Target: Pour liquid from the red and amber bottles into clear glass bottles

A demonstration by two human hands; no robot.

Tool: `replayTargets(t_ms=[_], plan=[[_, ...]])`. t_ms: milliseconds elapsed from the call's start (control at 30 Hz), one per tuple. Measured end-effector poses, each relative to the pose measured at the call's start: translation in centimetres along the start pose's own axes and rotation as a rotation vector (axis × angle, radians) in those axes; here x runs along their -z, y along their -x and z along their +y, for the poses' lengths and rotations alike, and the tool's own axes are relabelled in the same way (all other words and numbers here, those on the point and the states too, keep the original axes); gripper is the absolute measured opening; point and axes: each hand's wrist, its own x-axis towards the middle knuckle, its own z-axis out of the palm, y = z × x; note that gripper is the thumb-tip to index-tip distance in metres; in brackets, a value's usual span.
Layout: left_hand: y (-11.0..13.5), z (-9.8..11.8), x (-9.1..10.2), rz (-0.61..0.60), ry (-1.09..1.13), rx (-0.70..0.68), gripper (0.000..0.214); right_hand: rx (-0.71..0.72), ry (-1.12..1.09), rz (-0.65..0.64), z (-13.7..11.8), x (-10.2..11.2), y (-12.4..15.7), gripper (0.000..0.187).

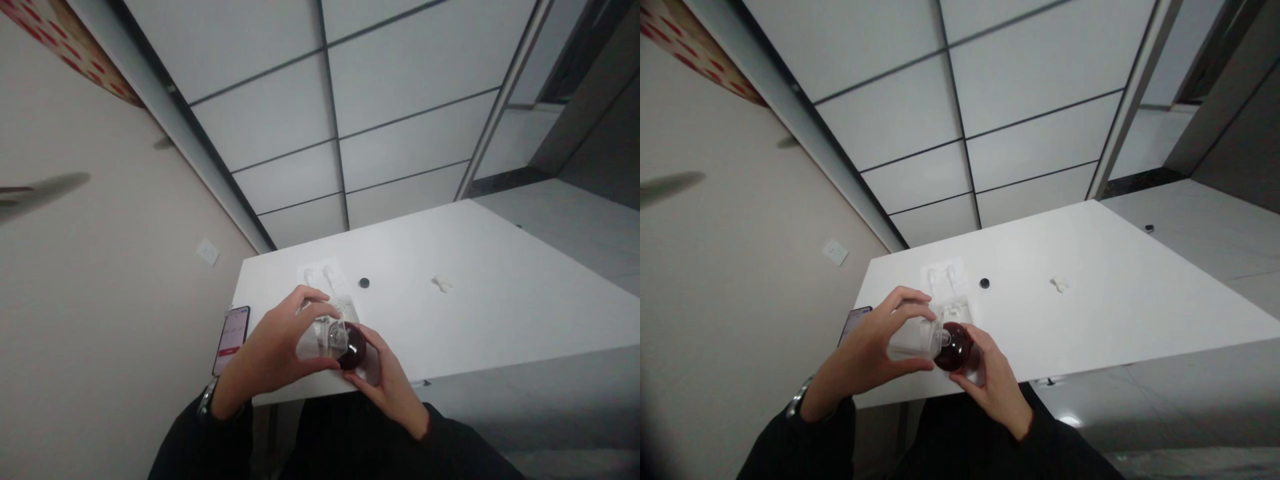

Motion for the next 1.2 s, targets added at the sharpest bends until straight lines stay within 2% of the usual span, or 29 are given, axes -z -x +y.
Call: replayTargets(t_ms=[233, 367, 467, 567, 633, 700, 800, 933, 1067, 1200], plan=[[2.3, -2.5, -2.3, 0.211, 0.084, 0.034, 0.056, 0.011, 0.029, 0.014, 0.0, 0.1, 0.2, 0.075], [3.9, -4.3, -3.9, 0.277, 0.166, 0.098, 0.059, 0.024, 0.058, 0.024, 0.2, -0.1, 0.5, 0.074], [5.4, -6.5, -6.4, 0.388, 0.285, 0.188, 0.067, 0.018, 0.081, 0.033, 0.6, -0.2, 0.8, 0.073], [6.4, -8.9, -9.6, 0.545, 0.528, 0.343, 0.087, 0.005, 0.09, 0.044, 1.0, -0.4, 1.2, 0.073], [6.6, -10.1, -11.5, 0.587, 0.619, 0.427, 0.081, -0.01, 0.09, 0.038, 1.2, -0.5, 1.4, 0.072], [6.5, -10.7, -12.5, 0.604, 0.602, 0.456, 0.071, -0.024, 0.093, 0.032, 1.4, -0.6, 1.7, 0.073], [6.2, -10.8, -12.9, 0.583, 0.504, 0.437, 0.064, -0.031, 0.111, 0.052, 1.7, -0.8, 2.1, 0.073], [5.9, -11.1, -13.2, 0.578, 0.497, 0.448, 0.066, -0.012, 0.141, 0.067, 1.8, -0.8, 2.1, 0.072], [5.7, -12.1, -14.7, 0.61, 0.557, 0.486, 0.069, 0.022, 0.177, 0.088, 1.6, -0.8, 2.0, 0.07], [5.7, -12.9, -15.9, 0.592, 0.603, 0.498, 0.072, 0.037, 0.201, 0.088, 1.5, -0.8, 2.0, 0.072]])
